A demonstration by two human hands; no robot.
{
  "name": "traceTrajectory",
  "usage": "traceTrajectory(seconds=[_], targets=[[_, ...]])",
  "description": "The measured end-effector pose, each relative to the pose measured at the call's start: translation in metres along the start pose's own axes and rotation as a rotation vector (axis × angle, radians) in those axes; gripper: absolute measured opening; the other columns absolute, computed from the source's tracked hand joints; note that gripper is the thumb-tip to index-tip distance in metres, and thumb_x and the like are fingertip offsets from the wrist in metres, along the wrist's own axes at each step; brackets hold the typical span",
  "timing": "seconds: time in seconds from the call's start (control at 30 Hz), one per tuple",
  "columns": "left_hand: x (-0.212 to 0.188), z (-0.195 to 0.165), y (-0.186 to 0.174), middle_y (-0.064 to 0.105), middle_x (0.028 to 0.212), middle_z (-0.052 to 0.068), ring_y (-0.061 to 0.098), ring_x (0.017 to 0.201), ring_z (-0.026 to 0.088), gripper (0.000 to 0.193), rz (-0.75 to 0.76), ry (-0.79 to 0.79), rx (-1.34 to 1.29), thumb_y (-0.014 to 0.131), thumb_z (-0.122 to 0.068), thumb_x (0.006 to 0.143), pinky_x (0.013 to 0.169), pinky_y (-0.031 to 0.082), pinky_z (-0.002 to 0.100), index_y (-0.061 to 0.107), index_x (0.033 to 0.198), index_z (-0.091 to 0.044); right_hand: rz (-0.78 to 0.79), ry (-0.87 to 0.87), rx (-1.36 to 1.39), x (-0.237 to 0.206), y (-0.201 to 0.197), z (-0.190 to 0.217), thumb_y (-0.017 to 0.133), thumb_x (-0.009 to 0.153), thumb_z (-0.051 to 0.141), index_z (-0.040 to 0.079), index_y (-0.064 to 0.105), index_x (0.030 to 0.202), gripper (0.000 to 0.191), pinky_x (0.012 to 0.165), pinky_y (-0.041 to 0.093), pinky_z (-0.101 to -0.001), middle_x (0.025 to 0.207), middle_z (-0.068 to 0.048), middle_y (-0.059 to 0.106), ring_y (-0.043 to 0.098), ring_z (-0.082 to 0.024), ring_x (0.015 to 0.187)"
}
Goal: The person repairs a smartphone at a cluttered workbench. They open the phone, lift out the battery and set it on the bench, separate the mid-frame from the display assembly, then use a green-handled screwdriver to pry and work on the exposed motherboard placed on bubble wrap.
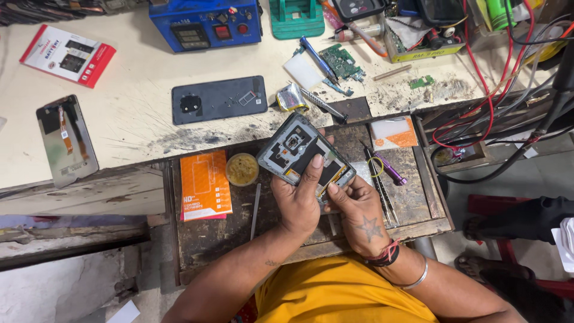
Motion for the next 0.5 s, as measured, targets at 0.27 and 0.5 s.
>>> traceTrajectory(seconds=[0.27, 0.5], targets=[[0.000, -0.001, -0.003, 0.065, 0.137, 0.019, 0.065, 0.129, 0.029, 0.038, -0.022, 0.011, -0.040, 0.062, -0.006, 0.104, 0.105, 0.056, 0.038, 0.055, 0.139, 0.008, 0.002, 0.033, 0.047, 0.001, 0.001, -0.006, 0.072, 0.095, 0.015, 0.003, 0.066, 0.106, 0.017, 0.070, 0.054, -0.0255, 0.091, -0.003, 0.072, 0.065, -0.009, 0.072], [0.001, 0.000, -0.006, 0.064, 0.138, 0.020, 0.065, 0.128, 0.029, 0.042, -0.050, 0.028, -0.022, 0.064, -0.008, 0.104, 0.103, 0.057, 0.038, 0.052, 0.141, 0.008, 0.056, 0.027, 0.173, -0.003, 0.013, -0.009, 0.071, 0.094, 0.008, 0.002, 0.062, 0.104, 0.014, 0.075, 0.057, -0.0283, 0.094, -0.005, 0.072, 0.067, -0.013, 0.080]])
Point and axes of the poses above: each hand's wrist, its own x-axis towards the middle knuckle, its own y-axis out of the palm, z = x × y, the point moved 8 cm from there along x, towards the middle knuckle
